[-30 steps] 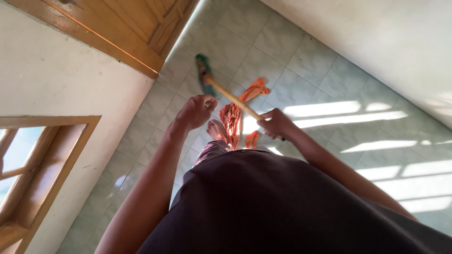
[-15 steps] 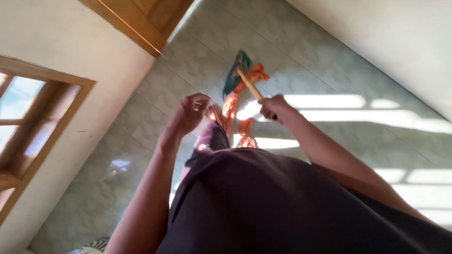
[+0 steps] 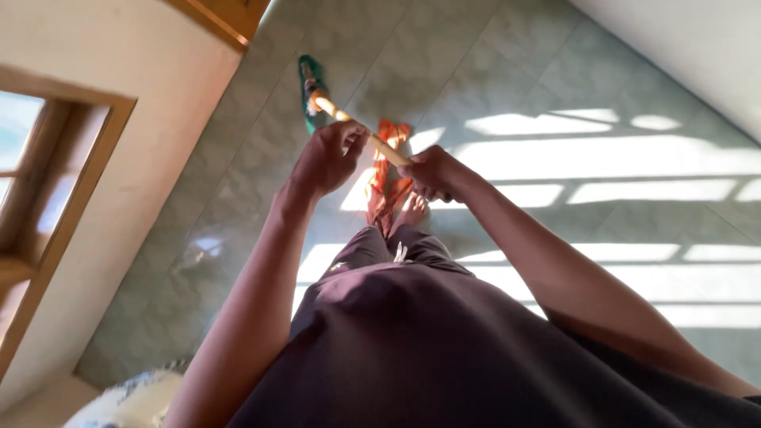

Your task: Sweeping the floor with a broom and moving a cloth around the floor.

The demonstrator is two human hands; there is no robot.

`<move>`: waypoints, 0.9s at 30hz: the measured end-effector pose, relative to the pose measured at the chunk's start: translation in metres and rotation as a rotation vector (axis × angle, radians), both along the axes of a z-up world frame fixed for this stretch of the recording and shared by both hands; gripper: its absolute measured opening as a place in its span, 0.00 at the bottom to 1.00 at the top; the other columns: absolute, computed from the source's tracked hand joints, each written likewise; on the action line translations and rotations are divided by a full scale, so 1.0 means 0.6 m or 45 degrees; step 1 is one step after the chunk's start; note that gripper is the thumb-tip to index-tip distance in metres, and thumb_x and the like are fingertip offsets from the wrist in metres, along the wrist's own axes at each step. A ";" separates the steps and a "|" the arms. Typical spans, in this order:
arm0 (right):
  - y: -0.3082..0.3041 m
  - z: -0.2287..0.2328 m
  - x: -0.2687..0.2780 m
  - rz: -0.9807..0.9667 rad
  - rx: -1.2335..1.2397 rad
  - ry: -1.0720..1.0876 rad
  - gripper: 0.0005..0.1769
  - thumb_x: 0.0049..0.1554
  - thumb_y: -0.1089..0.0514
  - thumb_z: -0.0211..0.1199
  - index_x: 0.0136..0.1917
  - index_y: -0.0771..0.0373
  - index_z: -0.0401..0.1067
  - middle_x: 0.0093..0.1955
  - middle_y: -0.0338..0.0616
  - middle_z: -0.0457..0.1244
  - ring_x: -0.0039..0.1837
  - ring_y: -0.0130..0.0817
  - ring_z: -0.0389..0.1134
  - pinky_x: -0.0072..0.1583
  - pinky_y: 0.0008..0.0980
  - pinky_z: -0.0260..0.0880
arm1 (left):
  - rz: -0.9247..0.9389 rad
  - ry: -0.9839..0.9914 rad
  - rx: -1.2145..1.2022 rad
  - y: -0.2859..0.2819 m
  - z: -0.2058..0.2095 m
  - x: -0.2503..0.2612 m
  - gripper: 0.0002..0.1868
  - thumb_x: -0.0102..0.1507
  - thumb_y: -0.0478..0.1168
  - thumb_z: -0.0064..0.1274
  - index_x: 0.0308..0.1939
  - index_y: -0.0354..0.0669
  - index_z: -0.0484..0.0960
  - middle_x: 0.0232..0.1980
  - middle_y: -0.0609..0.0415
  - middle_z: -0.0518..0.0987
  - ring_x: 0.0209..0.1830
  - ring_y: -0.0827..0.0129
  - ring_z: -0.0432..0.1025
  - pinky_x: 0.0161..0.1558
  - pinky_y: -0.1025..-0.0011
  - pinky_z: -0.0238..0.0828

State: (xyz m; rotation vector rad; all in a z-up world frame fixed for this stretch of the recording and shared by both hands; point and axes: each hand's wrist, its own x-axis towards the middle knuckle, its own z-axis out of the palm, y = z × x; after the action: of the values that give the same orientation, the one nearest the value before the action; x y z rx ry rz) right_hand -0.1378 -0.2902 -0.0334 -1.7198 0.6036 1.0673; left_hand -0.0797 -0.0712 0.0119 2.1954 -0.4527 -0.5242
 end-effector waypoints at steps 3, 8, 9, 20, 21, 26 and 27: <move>0.069 -0.150 -0.025 0.199 0.128 -0.133 0.20 0.62 0.50 0.63 0.43 0.72 0.77 0.28 0.44 0.66 0.26 0.28 0.65 0.28 0.30 0.62 | 0.069 0.062 0.048 0.034 0.000 -0.025 0.13 0.70 0.42 0.51 0.48 0.35 0.83 0.47 0.43 0.85 0.48 0.57 0.82 0.50 0.64 0.77; 0.027 -0.287 -0.066 0.324 0.093 -0.147 0.19 0.57 0.54 0.66 0.34 0.73 0.69 0.23 0.51 0.63 0.22 0.35 0.63 0.26 0.35 0.62 | 0.222 0.108 0.180 0.099 -0.003 -0.082 0.12 0.68 0.41 0.52 0.47 0.37 0.83 0.45 0.44 0.85 0.47 0.56 0.81 0.48 0.62 0.76; -0.005 -0.313 -0.072 0.337 0.062 -0.110 0.22 0.57 0.52 0.68 0.31 0.70 0.67 0.21 0.49 0.61 0.21 0.35 0.59 0.25 0.35 0.58 | 0.275 0.147 0.225 0.110 -0.004 -0.097 0.11 0.68 0.41 0.52 0.47 0.37 0.83 0.45 0.43 0.85 0.46 0.56 0.82 0.48 0.62 0.76; -0.137 -0.125 -0.029 0.564 -0.833 -0.043 0.12 0.55 0.60 0.62 0.43 0.74 0.72 0.30 0.52 0.68 0.29 0.37 0.69 0.32 0.36 0.69 | 0.568 0.139 0.049 0.202 -0.018 -0.237 0.09 0.65 0.35 0.51 0.46 0.37 0.81 0.41 0.41 0.83 0.40 0.54 0.80 0.45 0.64 0.75; -0.108 -0.109 -0.034 0.581 -0.887 -0.078 0.13 0.53 0.60 0.63 0.46 0.74 0.70 0.31 0.51 0.68 0.30 0.37 0.70 0.32 0.36 0.71 | 0.572 0.104 0.039 0.208 -0.007 -0.245 0.08 0.66 0.36 0.52 0.46 0.35 0.81 0.41 0.40 0.83 0.39 0.54 0.79 0.44 0.64 0.75; 0.018 -0.003 -0.081 0.788 -0.785 -0.066 0.14 0.57 0.58 0.58 0.49 0.72 0.75 0.29 0.48 0.67 0.28 0.35 0.66 0.31 0.35 0.66 | 0.716 0.181 0.022 0.279 -0.011 -0.321 0.09 0.66 0.35 0.51 0.47 0.35 0.80 0.42 0.41 0.84 0.42 0.59 0.80 0.46 0.65 0.75; 0.045 0.019 -0.096 0.848 -0.703 -0.066 0.13 0.58 0.57 0.58 0.50 0.68 0.74 0.28 0.47 0.66 0.27 0.35 0.64 0.30 0.36 0.64 | 0.716 0.224 0.102 0.297 -0.010 -0.341 0.10 0.66 0.34 0.50 0.49 0.34 0.80 0.42 0.40 0.84 0.40 0.57 0.80 0.47 0.64 0.75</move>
State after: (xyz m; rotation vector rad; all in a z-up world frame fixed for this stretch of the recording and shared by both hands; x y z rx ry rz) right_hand -0.1951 -0.2633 -0.0219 -2.5293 0.2988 1.3827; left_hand -0.2841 0.1072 0.0062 2.1984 0.2828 -0.4204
